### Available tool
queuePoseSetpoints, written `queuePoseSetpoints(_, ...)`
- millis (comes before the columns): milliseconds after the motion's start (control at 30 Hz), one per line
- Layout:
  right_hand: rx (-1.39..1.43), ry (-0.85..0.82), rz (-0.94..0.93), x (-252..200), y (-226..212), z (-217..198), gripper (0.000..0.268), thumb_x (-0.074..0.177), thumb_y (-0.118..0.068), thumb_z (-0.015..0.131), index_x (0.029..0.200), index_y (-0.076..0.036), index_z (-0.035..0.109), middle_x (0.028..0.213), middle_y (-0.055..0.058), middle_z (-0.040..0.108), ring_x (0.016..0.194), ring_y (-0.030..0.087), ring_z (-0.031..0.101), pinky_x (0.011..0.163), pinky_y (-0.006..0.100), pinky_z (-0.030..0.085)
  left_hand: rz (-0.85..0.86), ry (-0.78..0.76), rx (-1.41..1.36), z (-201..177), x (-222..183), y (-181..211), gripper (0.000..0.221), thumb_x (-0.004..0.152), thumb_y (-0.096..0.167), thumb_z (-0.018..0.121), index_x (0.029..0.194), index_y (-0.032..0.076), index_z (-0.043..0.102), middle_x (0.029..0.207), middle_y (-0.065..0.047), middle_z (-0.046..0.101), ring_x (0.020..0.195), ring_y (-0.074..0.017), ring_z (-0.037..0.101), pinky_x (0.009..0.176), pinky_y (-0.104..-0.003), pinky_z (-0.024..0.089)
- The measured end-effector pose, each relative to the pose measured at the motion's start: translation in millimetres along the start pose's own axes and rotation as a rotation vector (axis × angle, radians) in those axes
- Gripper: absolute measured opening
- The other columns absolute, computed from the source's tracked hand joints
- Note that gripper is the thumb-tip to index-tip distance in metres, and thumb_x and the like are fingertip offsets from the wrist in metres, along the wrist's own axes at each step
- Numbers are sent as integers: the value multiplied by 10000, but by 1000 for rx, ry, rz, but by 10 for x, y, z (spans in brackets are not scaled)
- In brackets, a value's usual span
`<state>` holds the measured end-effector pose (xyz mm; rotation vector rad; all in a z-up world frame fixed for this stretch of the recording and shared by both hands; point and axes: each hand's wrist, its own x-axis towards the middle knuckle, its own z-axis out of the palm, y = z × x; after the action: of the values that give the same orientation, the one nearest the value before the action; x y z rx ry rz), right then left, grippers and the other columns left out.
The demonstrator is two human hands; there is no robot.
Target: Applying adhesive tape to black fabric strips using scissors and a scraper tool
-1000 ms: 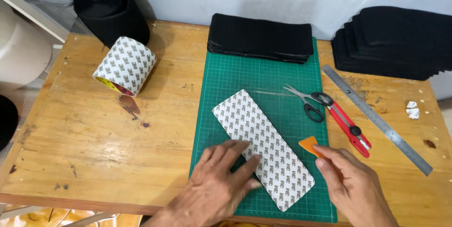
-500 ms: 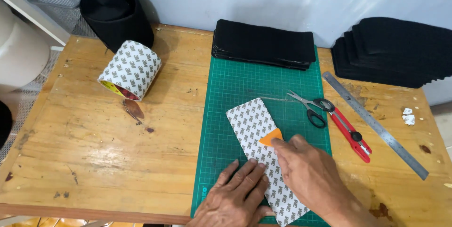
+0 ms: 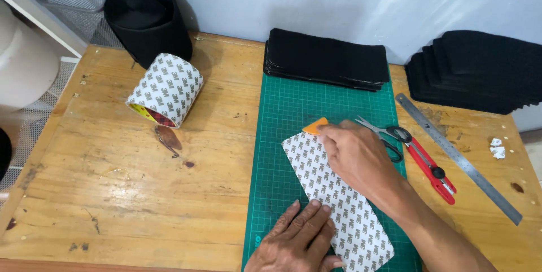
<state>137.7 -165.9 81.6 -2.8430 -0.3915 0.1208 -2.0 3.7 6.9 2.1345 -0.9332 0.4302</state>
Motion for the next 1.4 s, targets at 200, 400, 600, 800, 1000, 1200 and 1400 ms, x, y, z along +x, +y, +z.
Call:
queuePoseSetpoints(200, -161, -320, 164, -813, 50, -53, 282, 1024, -315, 517, 1286, -330, 621, 781, -57, 606, 542, 134, 599, 468, 332, 629, 10, 35, 25, 85, -60, -46, 590, 1152, 449, 418, 1273, -56, 697, 1390, -261, 646, 1346, -409, 584, 1143, -565, 404)
queuePoseSetpoints(400, -84, -224, 75, -452, -194, 28, 245, 1066, -131, 488, 1250, -157, 648, 810, 24, 623, 511, 115, 640, 350, 222, 603, 55, -9, 52, 93, -76, -59, 529, 1151, 401, 466, 1270, -61, 693, 1387, -260, 651, 1359, -433, 566, 1134, -588, 400)
queuePoseSetpoints(600, -87, -42, -151, 2, -162, 184, 110, 962, -26, 619, 978, -94, 704, 530, -32, 577, 461, 178, 624, 1031, 454, 591, 34, 61, 58, 150, -97, -46, 553, 1148, 421, 457, 1233, -65, 708, 1387, -256, 656, 1339, -417, 590, 1147, -566, 406)
queuePoseSetpoints(800, -194, -378, 178, -858, -114, 51, 415, 960, -263, 599, 1352, -357, 500, 946, -5, 571, 680, 267, 673, 596, 477, 565, 2, 2, -26, 37, -68, -29, 676, 1167, 469, 304, 1324, -83, 661, 1410, -272, 627, 1378, -431, 541, 1153, -593, 377)
queuePoseSetpoints(1000, -49, -203, 40, -627, -257, 91, 300, 1024, -126, 520, 1310, -170, 596, 861, 39, 633, 514, 135, 620, 379, 275, 594, 2, -57, -52, -8, -52, -23, 672, 1165, 469, 293, 1366, -70, 640, 1432, -276, 607, 1393, -452, 510, 1161, -610, 339)
queuePoseSetpoints(1200, -15, -151, 16, -98, -319, 198, 269, 1050, -174, 532, 1285, -145, 659, 876, 56, 652, 543, 127, 619, 399, 250, 587, 45, 73, 63, 48, -47, 6, 591, 1150, 433, 430, 1224, -77, 720, 1326, -267, 689, 1309, -424, 615, 1129, -563, 426)
queuePoseSetpoints(1400, -218, -376, 68, -794, -329, 34, 300, 1043, -310, 470, 1329, -232, 515, 1018, 71, 580, 700, 338, 682, 603, 530, 592, -28, -30, -48, -41, -32, 22, 608, 1159, 428, 351, 1448, -58, 576, 1492, -267, 562, 1433, -423, 476, 1173, -582, 333)
